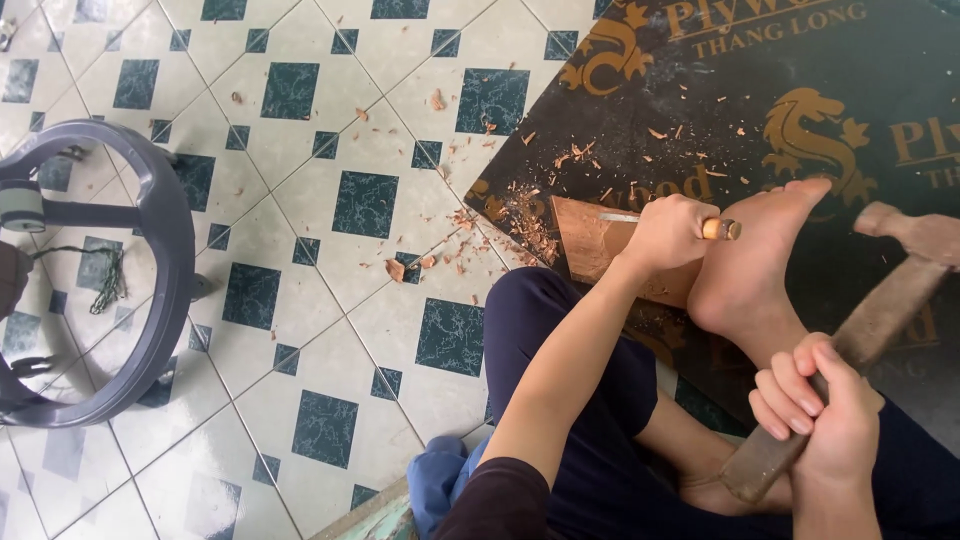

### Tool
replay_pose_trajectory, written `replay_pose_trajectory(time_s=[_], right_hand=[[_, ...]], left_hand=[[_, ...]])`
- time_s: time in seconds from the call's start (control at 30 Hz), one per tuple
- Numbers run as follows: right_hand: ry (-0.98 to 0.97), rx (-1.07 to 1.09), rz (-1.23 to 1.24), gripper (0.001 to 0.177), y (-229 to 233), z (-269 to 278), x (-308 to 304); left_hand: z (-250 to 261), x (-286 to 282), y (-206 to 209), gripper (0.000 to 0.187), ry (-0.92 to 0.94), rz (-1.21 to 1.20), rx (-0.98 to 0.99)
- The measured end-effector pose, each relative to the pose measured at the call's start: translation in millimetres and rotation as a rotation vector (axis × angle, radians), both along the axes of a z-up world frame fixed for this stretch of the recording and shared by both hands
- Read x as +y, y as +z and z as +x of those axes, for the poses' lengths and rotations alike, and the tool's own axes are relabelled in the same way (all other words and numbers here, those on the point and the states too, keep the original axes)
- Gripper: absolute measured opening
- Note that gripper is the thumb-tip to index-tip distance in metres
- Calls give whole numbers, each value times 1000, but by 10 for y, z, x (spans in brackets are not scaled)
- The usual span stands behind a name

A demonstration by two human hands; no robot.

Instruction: Using a hammer and chisel to carve a piece of wood while sitting on the floor and using feet for stabilization

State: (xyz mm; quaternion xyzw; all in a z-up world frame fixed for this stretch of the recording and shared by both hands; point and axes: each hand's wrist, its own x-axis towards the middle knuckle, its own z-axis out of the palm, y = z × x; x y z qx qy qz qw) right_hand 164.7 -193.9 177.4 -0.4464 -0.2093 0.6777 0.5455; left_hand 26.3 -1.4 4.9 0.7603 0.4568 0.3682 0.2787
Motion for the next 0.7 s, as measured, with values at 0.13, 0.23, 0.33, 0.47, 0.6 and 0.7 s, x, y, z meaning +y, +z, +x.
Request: replay_pose_trajectory(time_s=[0.13, 0.23, 0.33, 0.47, 0.6, 0.7], right_hand=[[32, 154, -45, 31, -306, -70, 105], [207, 171, -226, 29, -463, 28, 215], [174, 150, -184, 27, -351, 149, 199], [-25, 215, 19, 21, -100, 103, 177], [143, 139, -129, 37, -293, -143, 250], [208, 144, -170, 36, -455, -191, 257]], left_hand=[[-7, 4, -79, 25, -5, -72, 80], [-6, 19, -124, 15, -20, -79, 193], [-7, -3, -127, 19, 17, -99, 149], [-11, 95, -83, 29, 42, -42, 76], [6, 88, -144, 34, 59, -25, 67], [-107, 51, -110, 26, 34, -47, 126]])
